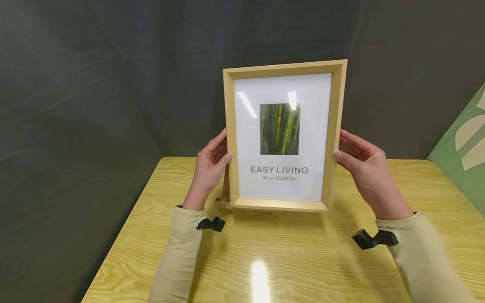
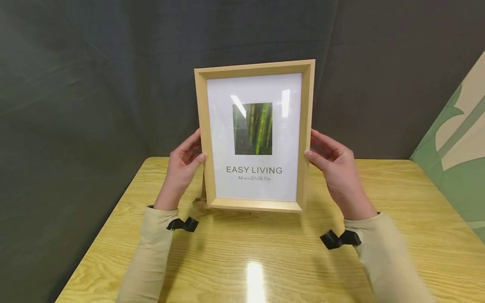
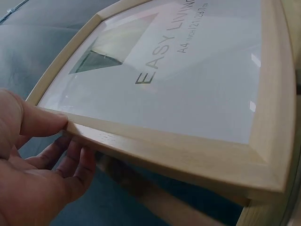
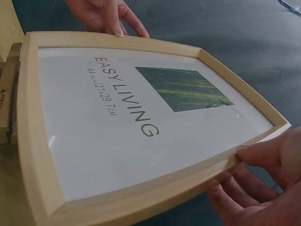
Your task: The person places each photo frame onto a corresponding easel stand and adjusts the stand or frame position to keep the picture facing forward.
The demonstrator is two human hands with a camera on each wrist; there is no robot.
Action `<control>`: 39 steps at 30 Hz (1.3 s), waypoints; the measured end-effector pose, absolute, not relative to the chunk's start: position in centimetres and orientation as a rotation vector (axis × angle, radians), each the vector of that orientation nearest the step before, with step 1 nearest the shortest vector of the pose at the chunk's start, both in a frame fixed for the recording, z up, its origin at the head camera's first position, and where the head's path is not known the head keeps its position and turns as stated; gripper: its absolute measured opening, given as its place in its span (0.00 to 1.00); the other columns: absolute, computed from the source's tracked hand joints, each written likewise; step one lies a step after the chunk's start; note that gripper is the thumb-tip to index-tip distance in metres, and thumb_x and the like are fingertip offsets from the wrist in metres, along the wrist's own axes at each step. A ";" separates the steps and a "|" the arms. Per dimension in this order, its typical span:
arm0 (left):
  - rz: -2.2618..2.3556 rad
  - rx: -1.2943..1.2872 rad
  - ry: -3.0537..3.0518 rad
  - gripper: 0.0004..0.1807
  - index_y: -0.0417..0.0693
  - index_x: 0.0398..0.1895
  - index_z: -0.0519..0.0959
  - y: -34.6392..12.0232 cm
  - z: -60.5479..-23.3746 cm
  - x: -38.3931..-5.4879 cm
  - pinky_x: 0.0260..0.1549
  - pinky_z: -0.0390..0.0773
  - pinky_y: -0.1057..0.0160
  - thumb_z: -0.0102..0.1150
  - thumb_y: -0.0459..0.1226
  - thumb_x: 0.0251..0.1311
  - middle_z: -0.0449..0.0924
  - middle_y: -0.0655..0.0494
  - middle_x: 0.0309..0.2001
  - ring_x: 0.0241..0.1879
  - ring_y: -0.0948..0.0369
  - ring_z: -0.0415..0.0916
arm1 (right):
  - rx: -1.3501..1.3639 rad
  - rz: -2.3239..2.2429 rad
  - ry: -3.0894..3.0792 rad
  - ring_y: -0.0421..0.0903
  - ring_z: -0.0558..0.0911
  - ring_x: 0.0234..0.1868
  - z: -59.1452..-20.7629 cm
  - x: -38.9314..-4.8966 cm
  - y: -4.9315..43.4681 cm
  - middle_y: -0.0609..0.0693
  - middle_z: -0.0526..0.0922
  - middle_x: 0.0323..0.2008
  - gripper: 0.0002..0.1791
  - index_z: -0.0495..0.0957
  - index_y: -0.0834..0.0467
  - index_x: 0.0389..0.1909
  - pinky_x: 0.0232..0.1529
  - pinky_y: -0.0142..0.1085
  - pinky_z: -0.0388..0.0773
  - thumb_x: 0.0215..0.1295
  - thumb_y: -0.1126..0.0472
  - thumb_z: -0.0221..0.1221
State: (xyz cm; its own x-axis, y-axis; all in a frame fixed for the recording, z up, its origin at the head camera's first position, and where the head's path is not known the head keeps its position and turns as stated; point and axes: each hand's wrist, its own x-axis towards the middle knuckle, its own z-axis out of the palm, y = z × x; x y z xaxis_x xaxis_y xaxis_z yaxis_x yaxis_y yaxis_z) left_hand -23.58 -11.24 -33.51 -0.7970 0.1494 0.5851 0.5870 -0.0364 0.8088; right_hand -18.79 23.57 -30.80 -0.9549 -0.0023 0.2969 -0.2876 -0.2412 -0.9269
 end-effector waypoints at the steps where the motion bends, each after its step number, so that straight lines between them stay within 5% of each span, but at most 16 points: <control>1: -1.896 -0.777 -1.922 0.30 0.37 0.69 0.63 -11.5 -33.5 -23.6 0.50 0.73 0.60 0.54 0.22 0.62 0.69 0.38 0.60 0.55 0.47 0.69 | 0.356 2.311 -1.809 0.43 0.79 0.49 -30.9 -18.9 23.3 0.52 0.76 0.54 0.29 0.70 0.61 0.64 0.45 0.30 0.78 0.61 0.74 0.60; 39: -1.811 -0.600 -1.980 0.32 0.44 0.70 0.63 -14.4 -34.4 -24.8 0.51 0.71 0.63 0.51 0.21 0.63 0.68 0.44 0.64 0.59 0.51 0.68 | 0.307 2.198 -1.854 0.42 0.81 0.47 -33.7 -21.5 19.0 0.51 0.78 0.53 0.28 0.73 0.58 0.63 0.45 0.28 0.78 0.59 0.72 0.63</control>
